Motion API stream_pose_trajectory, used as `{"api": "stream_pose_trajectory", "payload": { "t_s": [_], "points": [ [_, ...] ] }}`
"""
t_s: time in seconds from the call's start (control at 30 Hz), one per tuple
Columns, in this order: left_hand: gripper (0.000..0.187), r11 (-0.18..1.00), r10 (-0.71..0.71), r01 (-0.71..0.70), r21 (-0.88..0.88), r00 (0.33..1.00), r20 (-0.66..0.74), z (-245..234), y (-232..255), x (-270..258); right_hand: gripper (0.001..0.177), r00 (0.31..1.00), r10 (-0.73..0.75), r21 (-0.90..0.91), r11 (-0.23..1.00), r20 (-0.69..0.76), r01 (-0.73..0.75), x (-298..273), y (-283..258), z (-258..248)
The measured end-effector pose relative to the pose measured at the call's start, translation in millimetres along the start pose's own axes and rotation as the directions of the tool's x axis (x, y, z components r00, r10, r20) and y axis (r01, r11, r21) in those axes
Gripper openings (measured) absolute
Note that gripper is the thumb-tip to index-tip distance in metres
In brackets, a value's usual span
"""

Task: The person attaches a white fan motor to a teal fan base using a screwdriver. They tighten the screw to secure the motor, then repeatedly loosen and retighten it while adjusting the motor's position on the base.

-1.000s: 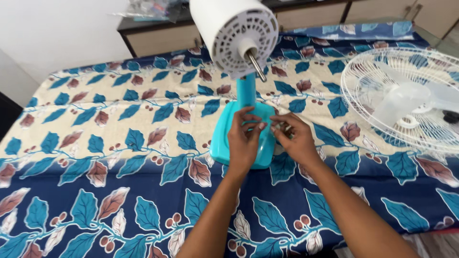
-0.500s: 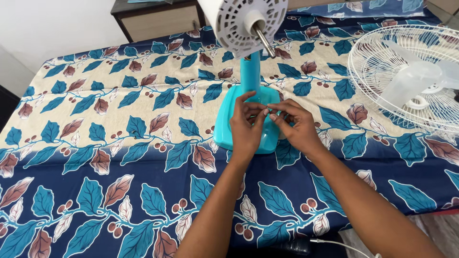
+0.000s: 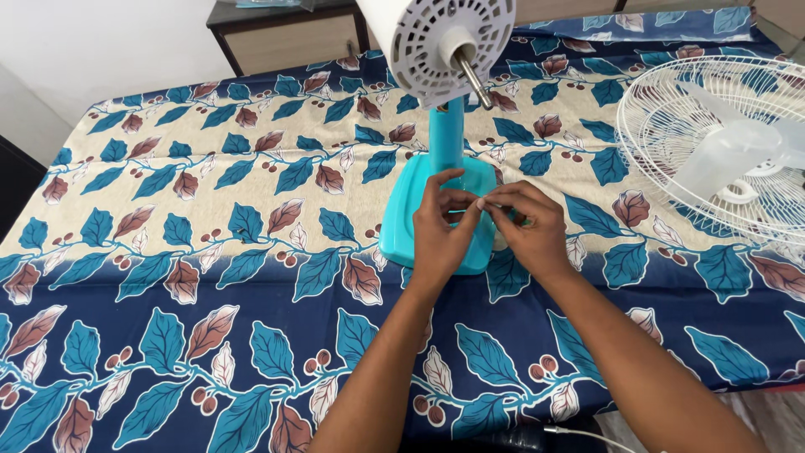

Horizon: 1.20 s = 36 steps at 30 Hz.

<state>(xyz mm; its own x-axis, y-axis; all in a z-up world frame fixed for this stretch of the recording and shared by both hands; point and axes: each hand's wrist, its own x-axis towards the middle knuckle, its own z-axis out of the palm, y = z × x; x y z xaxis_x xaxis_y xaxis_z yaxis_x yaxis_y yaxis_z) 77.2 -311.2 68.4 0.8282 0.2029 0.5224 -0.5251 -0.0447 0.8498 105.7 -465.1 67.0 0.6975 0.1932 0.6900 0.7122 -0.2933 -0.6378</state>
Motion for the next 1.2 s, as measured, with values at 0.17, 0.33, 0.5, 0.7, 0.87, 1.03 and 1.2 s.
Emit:
{"api": "stream_pose_trajectory", "payload": {
  "t_s": [0.17,0.33,0.5,0.7,0.87,1.03,1.2],
  "points": [
    [0.047,1.0,0.012,-0.012,-0.003,1.0,-0.004,1,5,-2,0.012,0.995,0.096,0.069,0.993,-0.016,-0.095,0,5,1],
    [0.07,0.851,0.4,-0.283,0.442,0.894,-0.199,-7,35,7,0.011,0.964,0.263,0.208,0.946,-0.036,-0.25,4,13,4],
    [0.112,0.38,0.748,-0.489,0.785,0.662,0.05,-31,82,55,0.011,0.931,0.363,0.174,0.919,-0.022,-0.354,5,22,4],
    [0.127,0.155,0.765,-0.555,0.818,0.591,0.256,-31,128,103,0.013,0.939,0.344,0.178,0.924,-0.006,-0.338,3,30,9],
    [0.121,0.149,0.724,-0.58,0.801,0.616,0.311,-36,143,112,0.013,0.928,0.372,0.233,0.902,0.01,-0.364,4,30,8],
    [0.121,0.17,0.703,-0.589,0.79,0.634,0.322,-42,148,112,0.013,0.927,0.372,0.244,0.897,0.034,-0.369,3,31,9],
    [0.116,0.191,0.74,-0.537,0.821,0.629,0.239,-32,140,108,0.011,0.95,0.31,0.207,0.928,0.036,-0.31,2,31,13]
  ]
}}
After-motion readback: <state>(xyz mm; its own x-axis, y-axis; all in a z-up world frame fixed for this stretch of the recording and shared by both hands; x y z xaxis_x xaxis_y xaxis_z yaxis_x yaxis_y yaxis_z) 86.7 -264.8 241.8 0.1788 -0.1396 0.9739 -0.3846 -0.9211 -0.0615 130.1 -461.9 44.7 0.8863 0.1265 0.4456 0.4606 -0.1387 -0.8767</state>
